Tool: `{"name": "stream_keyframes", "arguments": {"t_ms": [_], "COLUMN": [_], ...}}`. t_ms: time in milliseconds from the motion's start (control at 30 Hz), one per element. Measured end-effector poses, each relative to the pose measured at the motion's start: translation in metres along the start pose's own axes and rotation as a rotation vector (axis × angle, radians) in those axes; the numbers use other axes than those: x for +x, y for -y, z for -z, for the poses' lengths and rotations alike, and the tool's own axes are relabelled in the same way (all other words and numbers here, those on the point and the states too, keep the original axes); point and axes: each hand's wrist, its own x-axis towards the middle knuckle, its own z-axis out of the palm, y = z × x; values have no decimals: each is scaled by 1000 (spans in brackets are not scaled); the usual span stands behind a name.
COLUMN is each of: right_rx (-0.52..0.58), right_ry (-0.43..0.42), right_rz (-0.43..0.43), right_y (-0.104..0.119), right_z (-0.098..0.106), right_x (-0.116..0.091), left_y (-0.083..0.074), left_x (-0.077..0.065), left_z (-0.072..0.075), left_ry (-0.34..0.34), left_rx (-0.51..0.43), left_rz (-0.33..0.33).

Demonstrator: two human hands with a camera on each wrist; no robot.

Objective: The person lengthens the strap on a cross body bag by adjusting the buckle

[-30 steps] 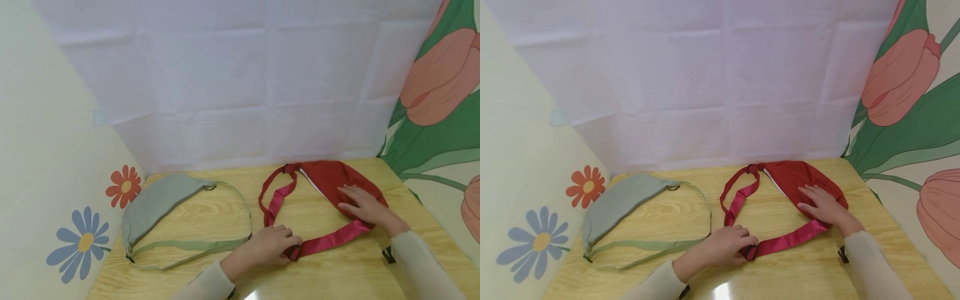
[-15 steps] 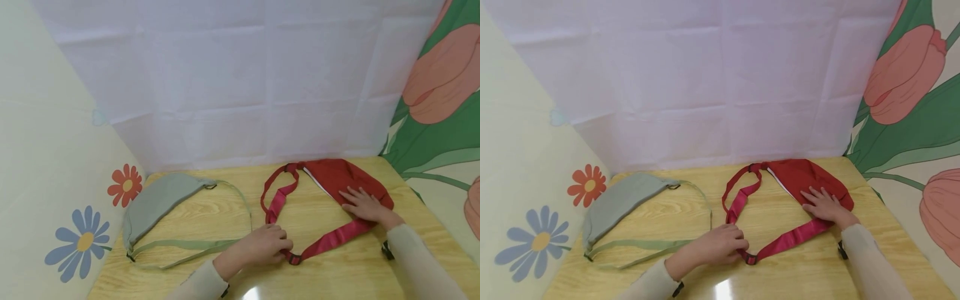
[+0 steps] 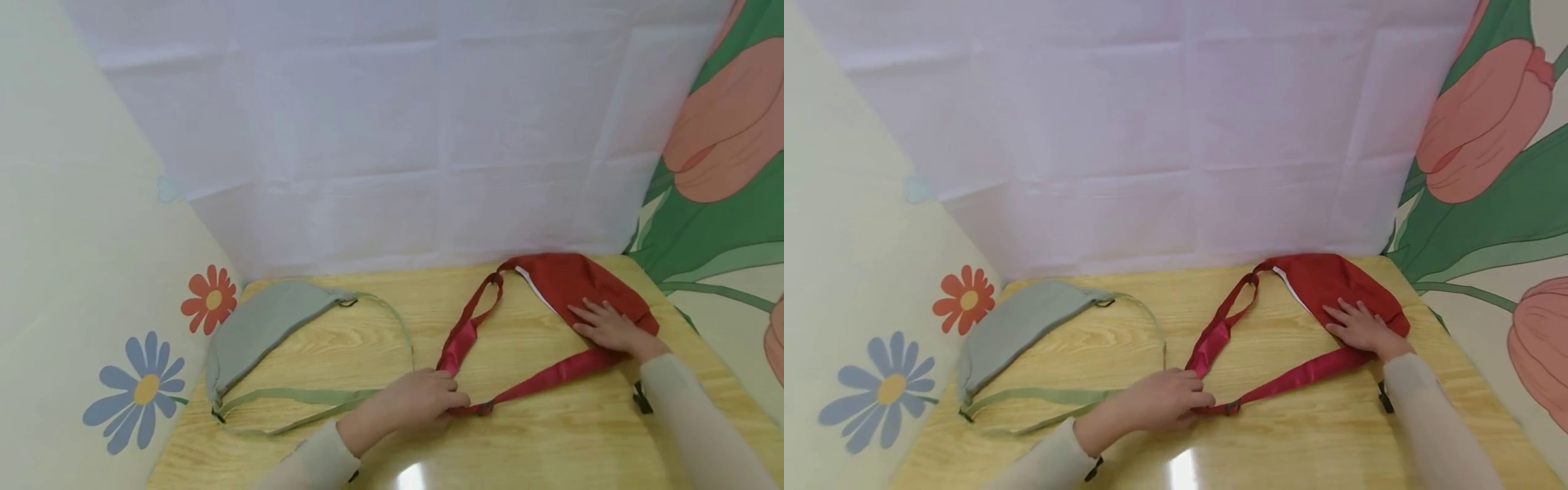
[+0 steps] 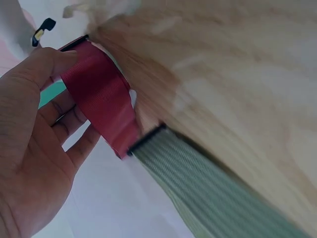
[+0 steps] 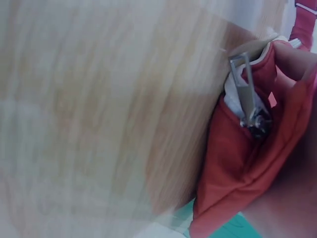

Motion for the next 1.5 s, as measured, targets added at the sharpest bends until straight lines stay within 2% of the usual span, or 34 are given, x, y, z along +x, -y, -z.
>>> {"name": "stream_keyframes", "arguments": {"t_ms": [100, 200, 367, 467, 600, 867, 1167, 1333, 1500], "right_rx": [4, 3, 20, 33, 23, 52, 74, 49, 6], "right_ry": [4, 0, 1, 5, 0, 4, 21, 23, -39], "right_rz": [-9, -13, -21, -21, -8, 9, 47, 68, 112], "right_y": [-7, -12, -10, -10, -12, -14, -14, -8, 1], "right_z": [2, 2, 6, 8, 9, 11, 15, 16, 16], "right_x": [2, 4, 3, 4, 6, 7, 3, 3, 2], "left_y": [5, 10, 18, 21, 23, 23, 23, 24, 28], "left_x": [-3, -6, -11, -11, -8, 1, 13, 13, 9], "left_z": [-1, 1, 5, 6, 9, 6, 1, 0, 0], "left_ry": [3, 26, 81, 75, 53, 81, 70, 69, 77], "left_rx": [22, 1, -48, -38, -15, -25, -47, -66, -78], "left_rz": [3, 25, 73, 86, 95, 115, 155, 162, 182]}}
